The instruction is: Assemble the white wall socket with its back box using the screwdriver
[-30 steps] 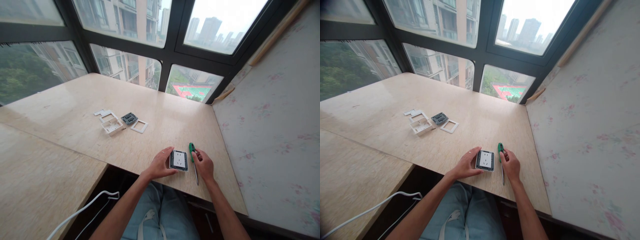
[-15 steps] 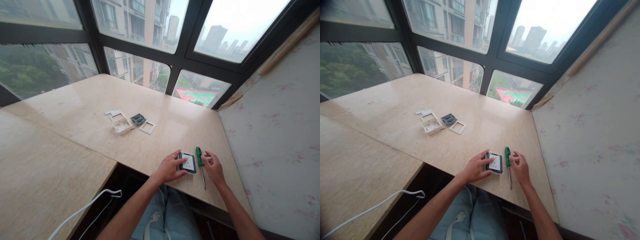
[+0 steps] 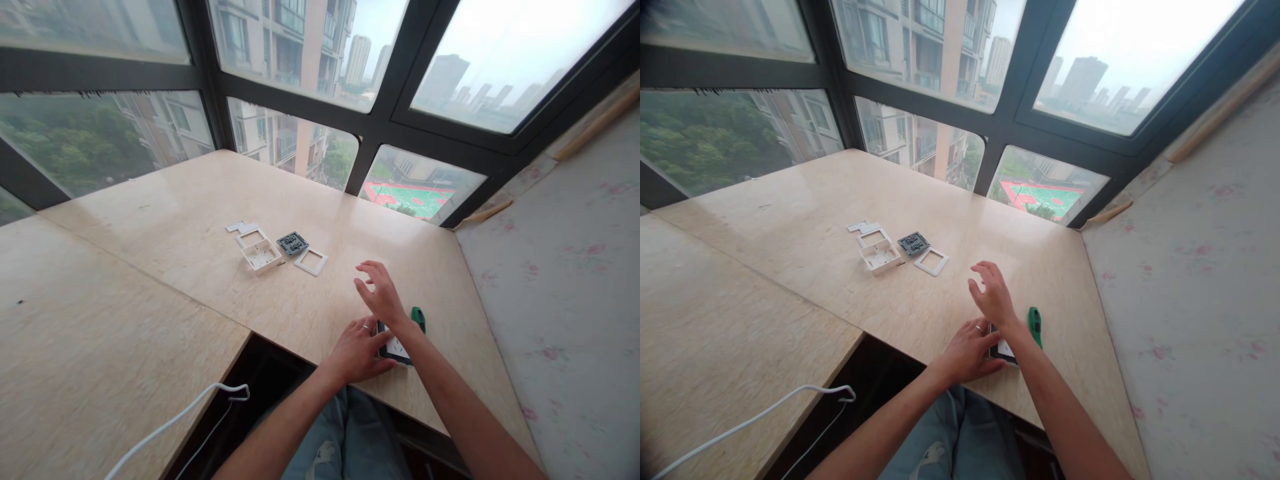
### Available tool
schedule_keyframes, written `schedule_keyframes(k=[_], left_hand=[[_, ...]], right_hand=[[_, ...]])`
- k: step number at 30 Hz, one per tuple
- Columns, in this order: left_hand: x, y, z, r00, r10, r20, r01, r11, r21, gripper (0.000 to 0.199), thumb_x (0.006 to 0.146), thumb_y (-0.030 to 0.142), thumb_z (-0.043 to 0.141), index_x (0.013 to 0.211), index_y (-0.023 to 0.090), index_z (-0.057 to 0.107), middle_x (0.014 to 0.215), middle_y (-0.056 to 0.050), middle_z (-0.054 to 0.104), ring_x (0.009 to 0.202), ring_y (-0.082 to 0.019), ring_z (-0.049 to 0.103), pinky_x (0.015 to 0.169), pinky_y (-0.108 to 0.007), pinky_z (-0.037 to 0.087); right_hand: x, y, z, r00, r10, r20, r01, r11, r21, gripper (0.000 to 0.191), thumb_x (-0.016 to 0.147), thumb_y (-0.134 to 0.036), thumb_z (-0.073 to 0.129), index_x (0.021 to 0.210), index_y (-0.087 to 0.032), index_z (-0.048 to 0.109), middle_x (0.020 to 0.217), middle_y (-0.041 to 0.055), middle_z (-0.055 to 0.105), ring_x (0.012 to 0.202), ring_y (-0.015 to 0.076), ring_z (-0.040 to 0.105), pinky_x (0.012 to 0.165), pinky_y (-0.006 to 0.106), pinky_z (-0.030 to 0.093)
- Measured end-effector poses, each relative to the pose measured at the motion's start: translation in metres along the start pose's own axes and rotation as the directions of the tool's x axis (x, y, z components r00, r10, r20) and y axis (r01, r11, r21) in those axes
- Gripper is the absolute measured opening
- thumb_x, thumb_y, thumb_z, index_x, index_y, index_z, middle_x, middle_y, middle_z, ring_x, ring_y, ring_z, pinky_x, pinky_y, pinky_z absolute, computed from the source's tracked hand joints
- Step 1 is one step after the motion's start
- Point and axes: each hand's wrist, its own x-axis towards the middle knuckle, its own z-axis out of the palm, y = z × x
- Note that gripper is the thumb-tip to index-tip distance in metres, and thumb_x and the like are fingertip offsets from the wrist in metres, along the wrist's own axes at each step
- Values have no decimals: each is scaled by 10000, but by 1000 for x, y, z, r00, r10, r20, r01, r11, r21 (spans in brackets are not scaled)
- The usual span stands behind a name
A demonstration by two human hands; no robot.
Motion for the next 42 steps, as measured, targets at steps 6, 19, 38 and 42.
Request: schedule_keyframes(k=[6, 19, 38, 42], left_hand=[[5, 3, -2, 991, 13, -132, -29, 993, -116, 468, 825, 456, 684, 1189, 168, 624, 1197, -109, 642, 1129, -300, 579, 1001, -428, 442], [8, 7, -10, 985, -39, -169, 0, 974, -227, 345, 773, 407, 705, 1008, 170, 615, 1050, -75, 678, 988, -281, 627, 840, -380, 472], [4, 1, -10, 988, -135, -77, 107, 949, -297, 885, 701, 556, 810, 1412, 166, 455, 1384, -119, 563, 1237, -331, 540, 1048, -491, 421], [5, 0, -13, 991, -127, -46, 107, 947, -303, 887, 698, 519, 818, 1436, 206, 441, 1322, -77, 608, 1180, -300, 579, 998, -460, 451]], right_hand=[[45, -13, 73, 928, -30, 373, 71, 993, -97, 385, 871, -269, 638, 1225, -116, 642, 1424, 177, 492, 1340, 289, 464, 1145, 442, 377], [62, -10, 91, 875, 52, 482, 44, 981, -187, 86, 854, -159, 620, 872, -102, 681, 1464, 187, 467, 1354, 317, 465, 1147, 430, 353], [1, 10, -3, 986, 22, 165, -35, 996, 81, 99, 815, -253, 582, 850, -160, 587, 1470, 217, 443, 1423, 284, 401, 1131, 472, 364], [-26, 17, -35, 990, 43, 136, -61, 990, 127, 119, 843, -280, 586, 859, -163, 600, 1472, 202, 438, 1372, 284, 463, 1112, 494, 385]])
